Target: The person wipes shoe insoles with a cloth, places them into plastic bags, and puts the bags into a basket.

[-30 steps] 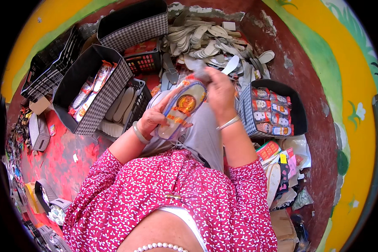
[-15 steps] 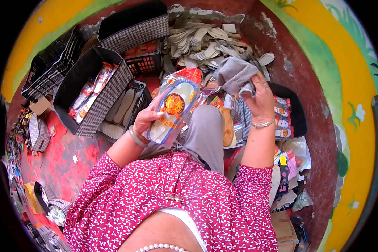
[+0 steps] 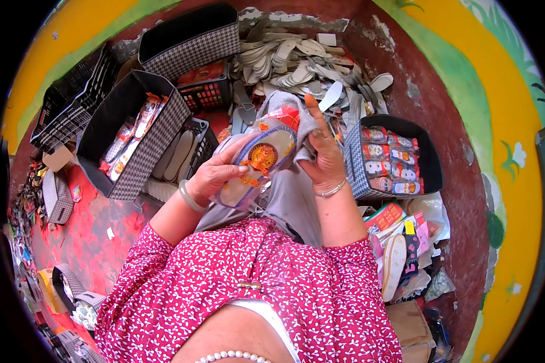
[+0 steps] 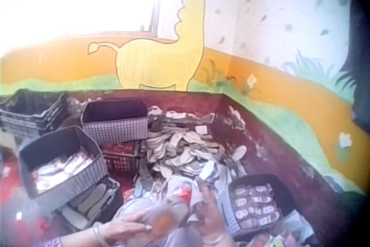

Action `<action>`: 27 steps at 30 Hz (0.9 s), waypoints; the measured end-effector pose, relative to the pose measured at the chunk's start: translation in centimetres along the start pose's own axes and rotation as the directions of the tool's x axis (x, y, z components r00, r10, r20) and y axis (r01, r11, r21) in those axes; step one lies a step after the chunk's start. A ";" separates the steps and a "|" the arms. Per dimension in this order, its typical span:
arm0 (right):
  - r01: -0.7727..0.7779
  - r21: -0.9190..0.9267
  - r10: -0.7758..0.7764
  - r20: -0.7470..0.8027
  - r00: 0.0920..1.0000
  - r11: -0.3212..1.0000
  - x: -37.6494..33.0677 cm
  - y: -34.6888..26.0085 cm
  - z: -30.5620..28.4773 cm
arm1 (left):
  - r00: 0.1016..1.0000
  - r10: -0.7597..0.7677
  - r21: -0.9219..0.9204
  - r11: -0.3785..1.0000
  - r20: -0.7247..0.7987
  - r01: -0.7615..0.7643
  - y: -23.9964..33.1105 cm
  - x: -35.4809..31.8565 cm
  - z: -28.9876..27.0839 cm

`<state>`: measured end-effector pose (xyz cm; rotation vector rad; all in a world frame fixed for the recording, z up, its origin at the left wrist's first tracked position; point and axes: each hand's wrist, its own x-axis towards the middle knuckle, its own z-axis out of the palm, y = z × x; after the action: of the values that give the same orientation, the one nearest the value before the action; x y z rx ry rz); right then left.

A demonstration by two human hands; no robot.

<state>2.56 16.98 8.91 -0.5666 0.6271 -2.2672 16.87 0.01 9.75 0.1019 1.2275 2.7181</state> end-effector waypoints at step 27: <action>0.020 -0.199 -0.127 -0.540 0.832 0.980 -0.5 0.9 1.7 | 0.952 0.241 0.637 0.768 -0.191 -0.067 -0.3 4.1 0.7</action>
<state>4.32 16.26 9.62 0.0020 1.1247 -2.4685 12.96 1.40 9.98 -0.0921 2.2640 2.3664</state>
